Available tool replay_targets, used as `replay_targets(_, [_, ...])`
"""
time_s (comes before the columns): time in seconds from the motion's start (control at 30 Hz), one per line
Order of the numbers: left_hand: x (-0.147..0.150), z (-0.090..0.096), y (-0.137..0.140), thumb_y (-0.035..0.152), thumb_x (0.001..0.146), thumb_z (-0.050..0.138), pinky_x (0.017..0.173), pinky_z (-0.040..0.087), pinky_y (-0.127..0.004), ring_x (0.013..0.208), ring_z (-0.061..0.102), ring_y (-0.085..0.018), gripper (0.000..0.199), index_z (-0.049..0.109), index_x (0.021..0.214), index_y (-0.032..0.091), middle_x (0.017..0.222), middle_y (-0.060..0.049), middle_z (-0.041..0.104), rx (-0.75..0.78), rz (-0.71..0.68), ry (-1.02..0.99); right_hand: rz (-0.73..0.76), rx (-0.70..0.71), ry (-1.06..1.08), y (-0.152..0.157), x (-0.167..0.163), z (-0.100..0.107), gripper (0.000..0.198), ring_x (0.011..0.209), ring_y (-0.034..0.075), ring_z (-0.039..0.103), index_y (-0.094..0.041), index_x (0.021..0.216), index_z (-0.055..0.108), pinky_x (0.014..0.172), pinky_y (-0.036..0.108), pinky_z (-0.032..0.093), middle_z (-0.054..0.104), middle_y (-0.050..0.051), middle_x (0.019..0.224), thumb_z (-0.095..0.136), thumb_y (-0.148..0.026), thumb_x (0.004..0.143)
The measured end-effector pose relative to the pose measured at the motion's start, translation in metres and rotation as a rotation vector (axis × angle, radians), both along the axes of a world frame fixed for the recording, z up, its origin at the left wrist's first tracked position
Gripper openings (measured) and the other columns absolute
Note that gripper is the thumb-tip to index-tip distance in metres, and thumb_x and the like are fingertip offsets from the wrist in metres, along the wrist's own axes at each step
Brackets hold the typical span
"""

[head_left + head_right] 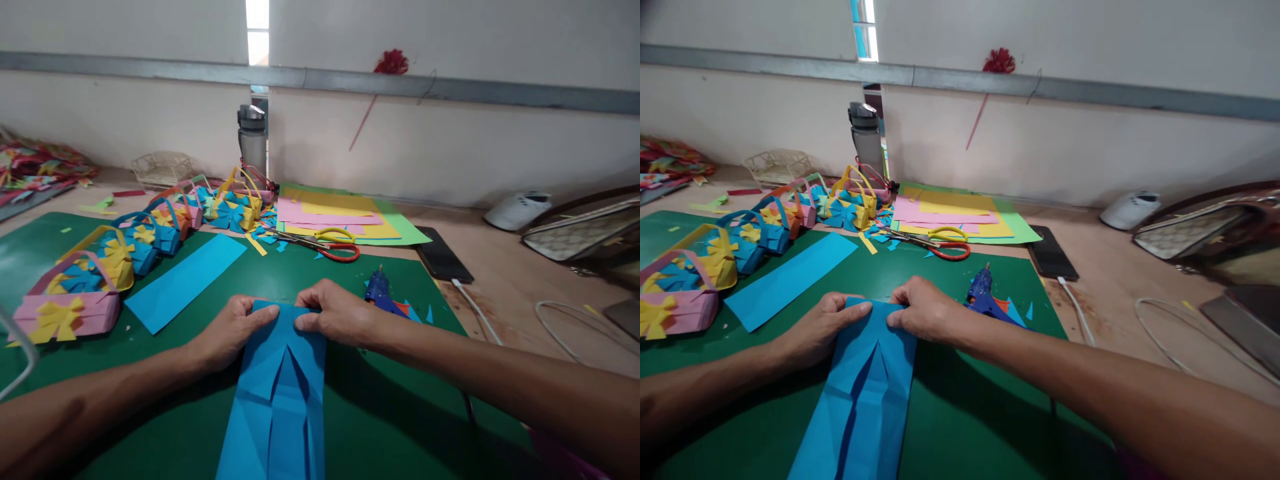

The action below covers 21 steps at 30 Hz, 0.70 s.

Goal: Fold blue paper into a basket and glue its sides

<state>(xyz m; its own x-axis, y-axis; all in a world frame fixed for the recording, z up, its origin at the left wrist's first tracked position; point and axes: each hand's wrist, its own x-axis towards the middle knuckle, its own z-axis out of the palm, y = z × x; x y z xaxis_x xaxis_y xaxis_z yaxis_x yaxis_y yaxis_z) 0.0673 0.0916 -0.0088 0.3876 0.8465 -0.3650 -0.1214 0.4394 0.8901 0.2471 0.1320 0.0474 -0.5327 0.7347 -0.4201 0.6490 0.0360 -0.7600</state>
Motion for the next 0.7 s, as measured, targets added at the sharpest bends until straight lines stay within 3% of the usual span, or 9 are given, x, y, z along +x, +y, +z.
replay_targets(0.3, [-0.001,-0.002,0.0,0.048,0.071,0.068,0.045,0.039,-0.019,0.045,0.047,-0.008,0.037,0.057,0.07,0.013,0.058,0.002,0.057,0.042,-0.008,0.059,0.031,0.028,-0.004,0.002,-0.005,-0.002,0.012,0.049,0.007,0.036,-0.016,0.057,0.052,0.045,0.02,0.026,0.043,-0.008,0.05,0.059,-0.018,0.067])
replay_targets(0.5, [0.003,0.006,0.001,0.044,0.063,0.074,0.054,0.047,-0.025,0.054,0.057,-0.013,0.036,0.061,0.073,0.011,0.066,-0.003,0.064,0.009,-0.05,0.073,0.05,0.09,-0.004,0.006,-0.005,0.003,0.02,0.046,0.007,0.03,-0.017,0.051,0.046,0.045,0.022,0.022,0.035,-0.008,0.046,0.05,-0.014,0.07])
replay_targets(0.7, [0.002,0.006,0.001,0.041,0.063,0.073,0.053,0.046,-0.025,0.051,0.055,-0.012,0.035,0.061,0.072,0.01,0.063,-0.002,0.062,0.023,-0.069,0.091,0.039,0.141,-0.027,0.005,-0.004,0.004,0.021,0.048,0.007,0.032,-0.017,0.051,0.045,0.046,0.023,0.022,0.037,-0.007,0.048,0.047,-0.012,0.071])
